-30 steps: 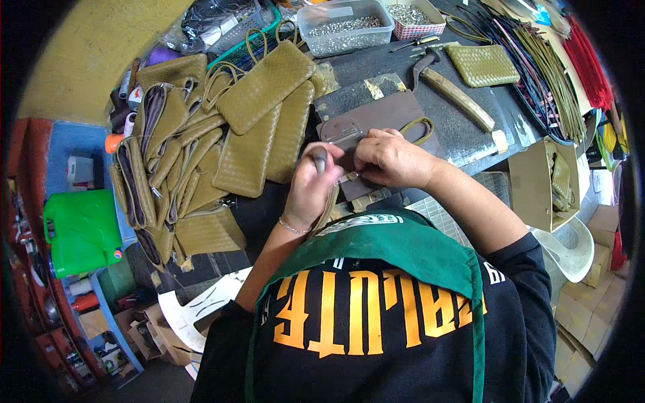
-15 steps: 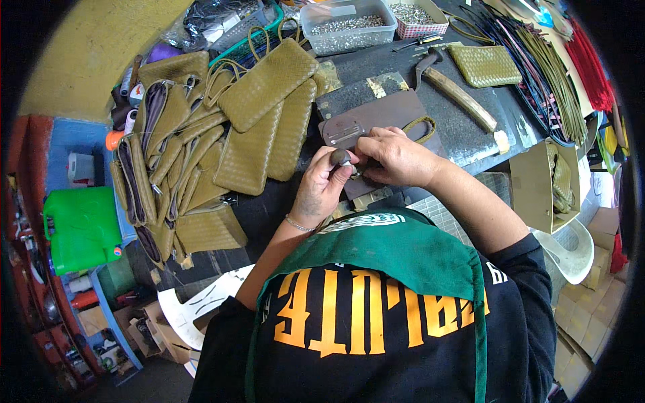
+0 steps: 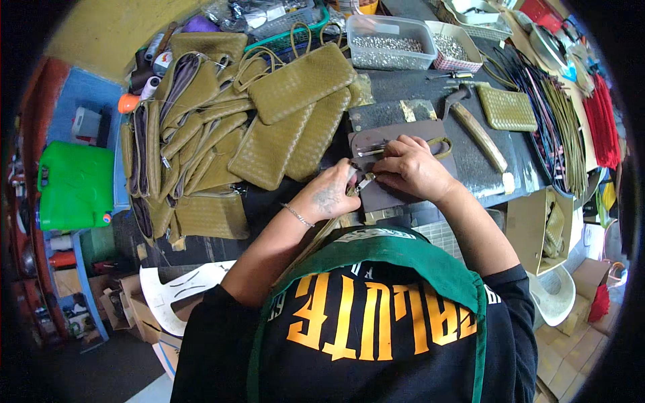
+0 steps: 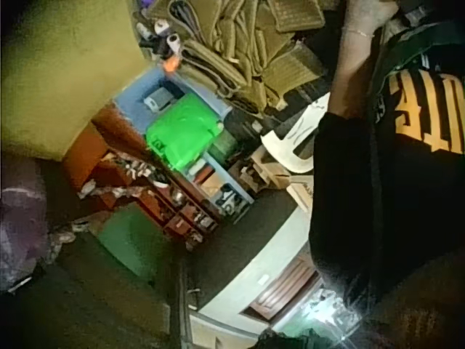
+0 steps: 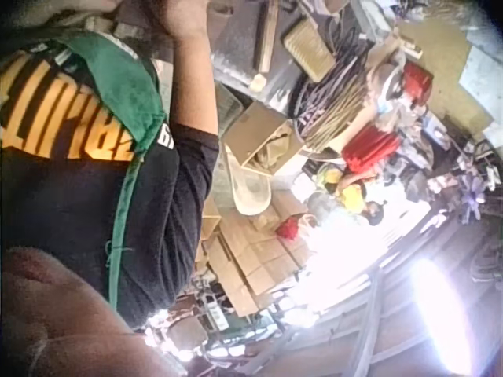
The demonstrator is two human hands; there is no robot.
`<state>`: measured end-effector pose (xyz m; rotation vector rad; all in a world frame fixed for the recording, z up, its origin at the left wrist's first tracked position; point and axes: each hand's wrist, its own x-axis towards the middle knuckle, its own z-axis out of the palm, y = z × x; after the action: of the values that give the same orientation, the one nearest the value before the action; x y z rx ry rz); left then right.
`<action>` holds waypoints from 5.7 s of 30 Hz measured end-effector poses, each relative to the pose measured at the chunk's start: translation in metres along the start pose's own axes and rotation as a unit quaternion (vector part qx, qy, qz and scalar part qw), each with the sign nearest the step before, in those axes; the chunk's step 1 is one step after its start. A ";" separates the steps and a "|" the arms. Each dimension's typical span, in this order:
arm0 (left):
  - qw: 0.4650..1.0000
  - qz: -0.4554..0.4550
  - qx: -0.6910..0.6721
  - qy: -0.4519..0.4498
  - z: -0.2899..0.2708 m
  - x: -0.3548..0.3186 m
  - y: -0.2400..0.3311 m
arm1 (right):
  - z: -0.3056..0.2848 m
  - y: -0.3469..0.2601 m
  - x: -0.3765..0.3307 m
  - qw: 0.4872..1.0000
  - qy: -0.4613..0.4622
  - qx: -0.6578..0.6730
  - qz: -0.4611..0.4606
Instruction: The person assembles leather wallets by aligning straps onto the wallet body and using a hammer to secure hardware or flatten the attachment point.
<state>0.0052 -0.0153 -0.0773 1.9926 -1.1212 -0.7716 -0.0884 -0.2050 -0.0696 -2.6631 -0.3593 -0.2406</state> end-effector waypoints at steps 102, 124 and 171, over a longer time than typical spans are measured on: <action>0.905 0.021 -0.403 0.134 0.010 0.014 -0.010 | 0.009 -0.029 -0.011 0.989 0.067 -0.037 0.130; 0.896 0.108 -0.372 0.218 0.003 -0.004 0.008 | -0.005 -0.006 0.013 0.784 0.193 0.520 0.280; 0.843 -0.019 -0.536 0.031 0.011 0.004 0.020 | -0.031 -0.016 0.008 0.712 0.130 0.645 0.246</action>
<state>-0.0111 -0.0292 -0.0679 1.0546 -0.3984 -1.0335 -0.0891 -0.2032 -0.0336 -1.2041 0.2483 -0.1054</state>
